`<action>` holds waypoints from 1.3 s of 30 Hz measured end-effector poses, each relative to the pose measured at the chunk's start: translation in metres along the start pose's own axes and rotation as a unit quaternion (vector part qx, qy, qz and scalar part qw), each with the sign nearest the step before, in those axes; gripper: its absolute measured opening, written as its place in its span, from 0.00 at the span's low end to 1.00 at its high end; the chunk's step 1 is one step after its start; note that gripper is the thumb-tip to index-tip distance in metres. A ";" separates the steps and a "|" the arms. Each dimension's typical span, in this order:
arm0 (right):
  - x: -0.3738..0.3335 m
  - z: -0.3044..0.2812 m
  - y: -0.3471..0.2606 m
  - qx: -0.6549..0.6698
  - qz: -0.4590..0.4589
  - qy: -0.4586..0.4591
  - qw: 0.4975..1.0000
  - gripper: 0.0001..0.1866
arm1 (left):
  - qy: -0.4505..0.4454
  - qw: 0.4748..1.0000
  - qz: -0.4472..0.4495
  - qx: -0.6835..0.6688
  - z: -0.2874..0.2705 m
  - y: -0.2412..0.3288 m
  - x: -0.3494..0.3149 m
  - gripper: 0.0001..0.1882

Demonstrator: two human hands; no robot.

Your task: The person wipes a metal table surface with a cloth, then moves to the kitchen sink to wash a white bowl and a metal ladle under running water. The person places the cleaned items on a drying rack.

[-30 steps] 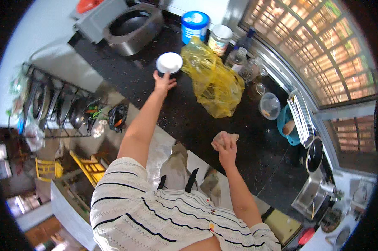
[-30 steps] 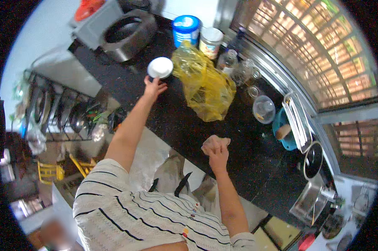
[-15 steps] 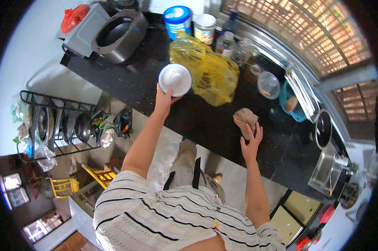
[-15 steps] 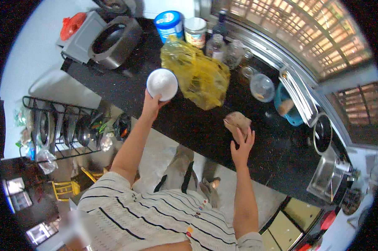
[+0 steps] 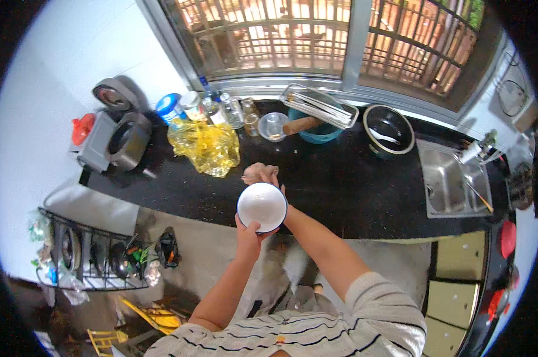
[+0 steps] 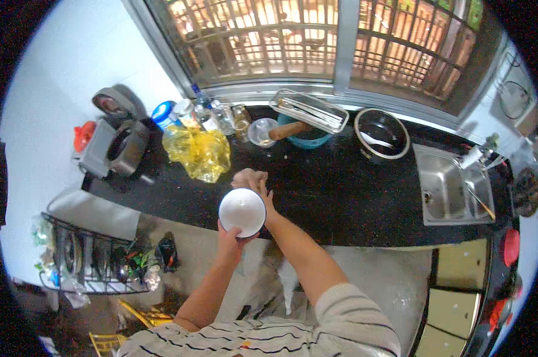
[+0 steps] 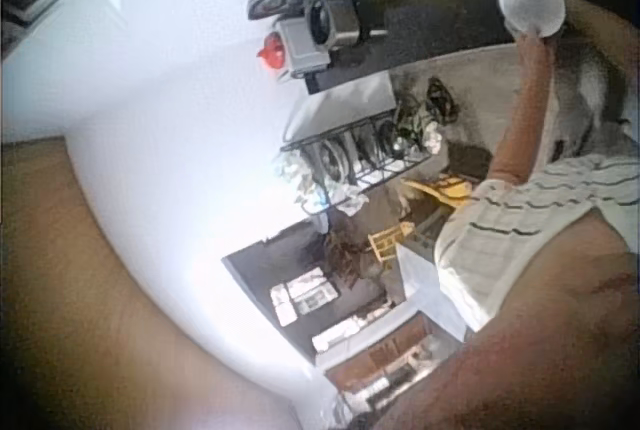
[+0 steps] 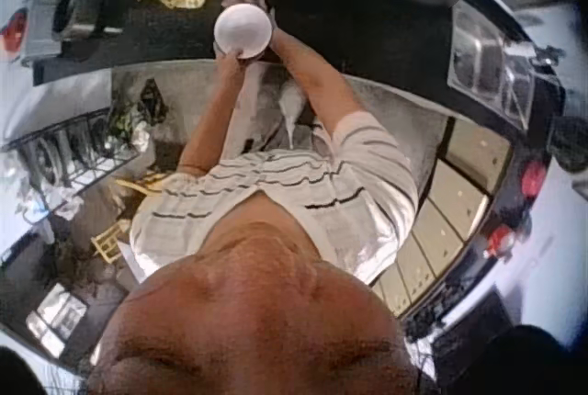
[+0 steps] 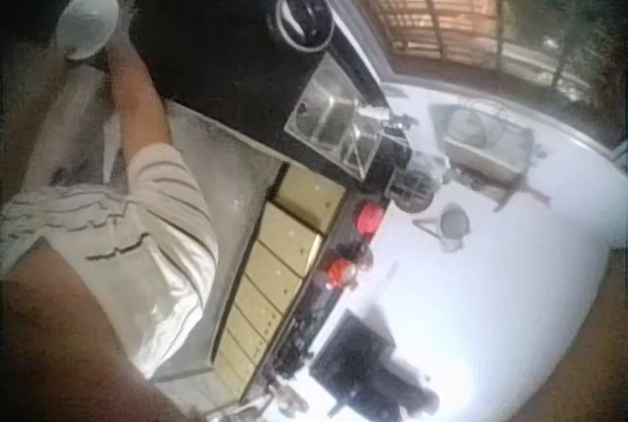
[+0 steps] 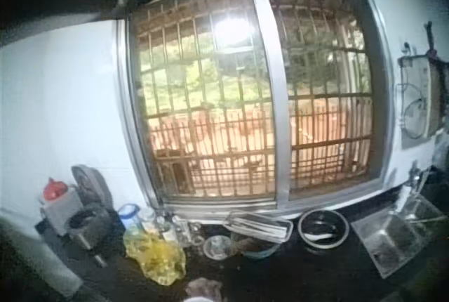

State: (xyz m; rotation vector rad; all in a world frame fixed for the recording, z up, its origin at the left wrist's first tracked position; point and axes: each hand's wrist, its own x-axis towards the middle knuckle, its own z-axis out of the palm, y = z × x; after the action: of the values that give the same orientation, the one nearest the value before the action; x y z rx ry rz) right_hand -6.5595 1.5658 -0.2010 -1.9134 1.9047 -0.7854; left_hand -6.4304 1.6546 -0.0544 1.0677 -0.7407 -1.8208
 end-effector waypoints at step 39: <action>-0.476 -0.488 0.545 0.094 0.355 0.220 0.904 0.17 | -0.173 0.961 -0.207 0.066 0.603 -0.403 -0.022 0.37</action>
State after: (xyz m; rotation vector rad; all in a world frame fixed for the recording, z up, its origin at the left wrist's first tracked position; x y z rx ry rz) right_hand -7.2650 2.0788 -0.2060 -0.8390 2.4319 -1.1441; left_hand -7.1160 1.8889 -0.0997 1.0598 -0.9034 -2.3859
